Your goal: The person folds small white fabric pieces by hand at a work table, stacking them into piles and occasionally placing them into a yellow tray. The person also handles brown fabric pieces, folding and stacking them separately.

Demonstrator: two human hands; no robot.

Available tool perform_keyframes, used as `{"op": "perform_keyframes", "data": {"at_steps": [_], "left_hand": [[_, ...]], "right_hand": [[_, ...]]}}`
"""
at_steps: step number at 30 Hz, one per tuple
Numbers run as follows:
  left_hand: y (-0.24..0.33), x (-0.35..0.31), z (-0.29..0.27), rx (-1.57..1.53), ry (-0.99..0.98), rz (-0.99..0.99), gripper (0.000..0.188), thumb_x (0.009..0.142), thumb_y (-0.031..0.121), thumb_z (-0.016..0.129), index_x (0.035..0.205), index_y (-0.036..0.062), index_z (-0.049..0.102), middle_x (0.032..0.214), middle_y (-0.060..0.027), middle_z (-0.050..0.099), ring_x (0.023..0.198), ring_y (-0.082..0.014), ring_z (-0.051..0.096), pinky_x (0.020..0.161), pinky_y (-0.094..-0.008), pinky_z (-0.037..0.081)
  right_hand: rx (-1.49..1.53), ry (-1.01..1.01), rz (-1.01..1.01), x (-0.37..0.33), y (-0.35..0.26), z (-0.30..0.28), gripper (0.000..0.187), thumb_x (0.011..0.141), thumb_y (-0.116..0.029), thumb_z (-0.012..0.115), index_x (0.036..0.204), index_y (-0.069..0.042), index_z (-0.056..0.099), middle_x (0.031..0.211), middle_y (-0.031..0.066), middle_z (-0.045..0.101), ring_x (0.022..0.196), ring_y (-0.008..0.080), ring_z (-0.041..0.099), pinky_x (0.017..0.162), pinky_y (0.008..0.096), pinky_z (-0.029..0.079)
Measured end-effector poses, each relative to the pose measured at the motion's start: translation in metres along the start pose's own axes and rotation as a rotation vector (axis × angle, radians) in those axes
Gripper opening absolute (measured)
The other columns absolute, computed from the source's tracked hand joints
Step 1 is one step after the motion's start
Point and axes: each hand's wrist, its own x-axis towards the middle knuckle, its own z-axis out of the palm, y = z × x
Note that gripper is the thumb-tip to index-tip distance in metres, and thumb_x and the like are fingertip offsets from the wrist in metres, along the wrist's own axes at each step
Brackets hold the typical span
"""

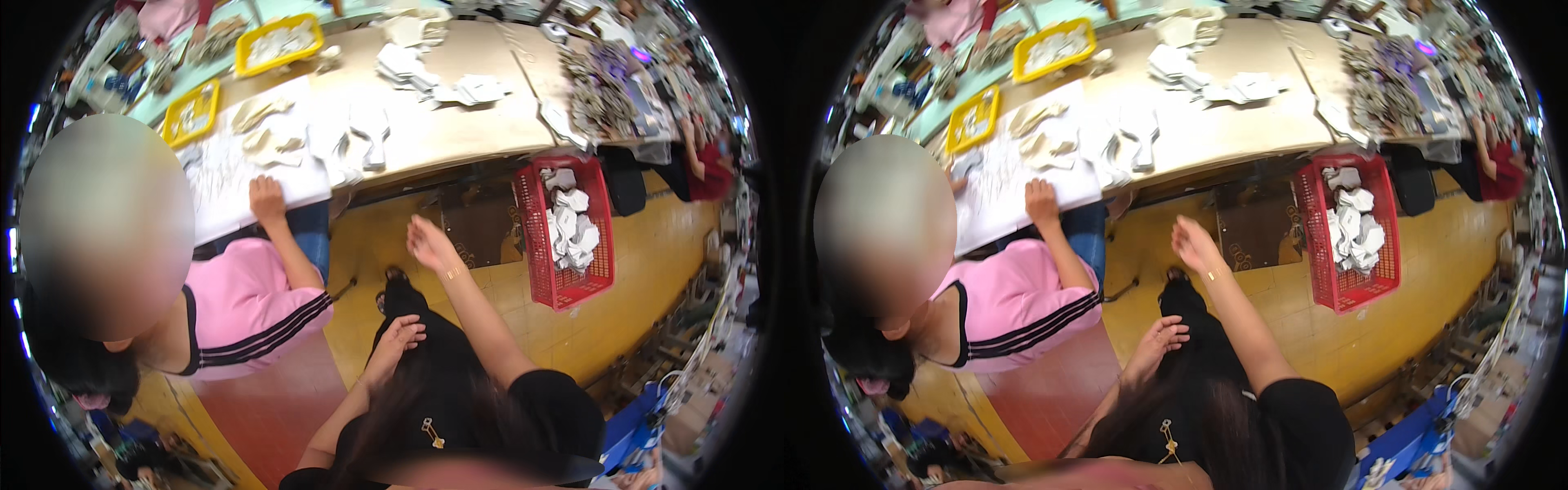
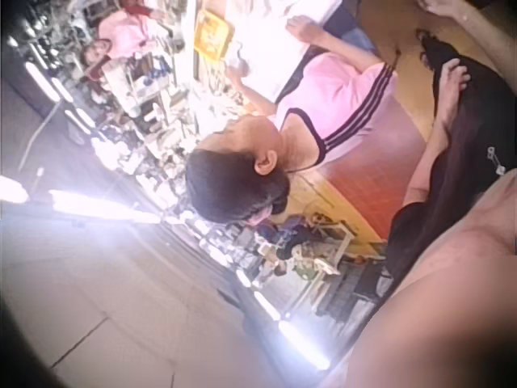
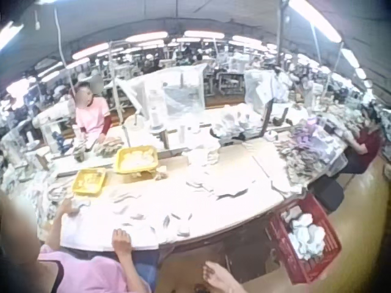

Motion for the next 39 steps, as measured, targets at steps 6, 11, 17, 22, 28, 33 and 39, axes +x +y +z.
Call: {"op": "perform_keyframes", "data": {"at_steps": [6,11,17,22,28,33,39], "left_hand": [[-0.099,0.058,-0.030,0.730,0.120,0.098,0.040,0.090,0.025,0.059,0.121,0.0008,0.051,0.106,-0.0171,0.063,0.100,-0.0240,0.061,0.085,-0.0317,0.047],[-0.170,0.074,-0.071,1.646,-0.031,-0.351,0.052,0.083,0.041,0.061,0.118,0.0028,0.059,0.117,-0.0226,0.060,0.112,-0.0361,0.056,0.096,-0.0437,0.043],[-0.233,0.111,-0.034,1.886,-0.201,-0.210,0.026,0.069,0.029,0.077,0.084,0.0088,0.068,0.083,-0.0125,0.069,0.084,-0.0306,0.065,0.076,-0.0418,0.051],[-0.300,0.113,0.088,1.994,-0.129,-0.035,0.027,0.087,0.019,0.054,0.106,0.0006,0.061,0.096,-0.0227,0.064,0.096,-0.0352,0.063,0.085,-0.0449,0.050],[-0.297,0.141,0.222,1.851,-0.424,-0.120,0.023,0.086,0.016,0.054,0.102,-0.0009,0.049,0.096,-0.0249,0.063,0.096,-0.0402,0.061,0.080,-0.0464,0.048],[-0.321,0.190,0.330,2.104,-0.618,-0.320,0.040,0.083,0.020,0.056,0.118,0.0010,0.055,0.117,-0.0224,0.059,0.111,-0.0362,0.056,0.093,-0.0428,0.046],[-0.360,0.277,0.396,2.234,-0.799,-0.464,0.041,0.081,0.028,0.053,0.109,0.0016,0.065,0.114,-0.0204,0.062,0.107,-0.0326,0.060,0.092,-0.0417,0.046]], "right_hand": [[-0.821,0.391,0.021,-0.105,0.055,-0.266,0.019,0.090,-0.026,0.059,0.098,-0.009,0.059,0.086,0.0017,0.060,0.069,0.0119,0.060,0.058,0.0237,0.048],[-1.094,0.556,0.177,-0.192,0.120,-0.411,0.024,0.084,-0.029,0.064,0.089,-0.005,0.065,0.069,0.0058,0.063,0.068,0.0136,0.064,0.061,0.0279,0.051],[-1.549,0.472,0.140,-0.258,0.153,-0.514,0.035,0.075,-0.040,0.073,0.084,-0.006,0.071,0.084,0.0143,0.069,0.082,0.0314,0.066,0.077,0.0393,0.051],[-1.405,0.421,0.174,-0.316,0.115,-0.609,0.037,0.085,-0.035,0.064,0.093,0.001,0.067,0.092,0.0220,0.067,0.089,0.0353,0.064,0.080,0.0410,0.049],[-1.272,0.502,-0.078,-0.356,0.093,-0.682,0.040,0.092,-0.033,0.054,0.088,0.006,0.062,0.088,0.0294,0.062,0.086,0.0424,0.062,0.077,0.0463,0.048],[-1.143,0.681,-0.050,-0.370,0.042,-0.710,0.037,0.093,-0.028,0.052,0.088,0.007,0.061,0.079,0.0269,0.063,0.077,0.0406,0.064,0.070,0.0444,0.050],[-1.052,0.484,0.006,-0.422,-0.044,-0.765,0.036,0.094,-0.030,0.052,0.102,0.004,0.058,0.095,0.0223,0.063,0.095,0.0344,0.061,0.084,0.0401,0.046]]}}
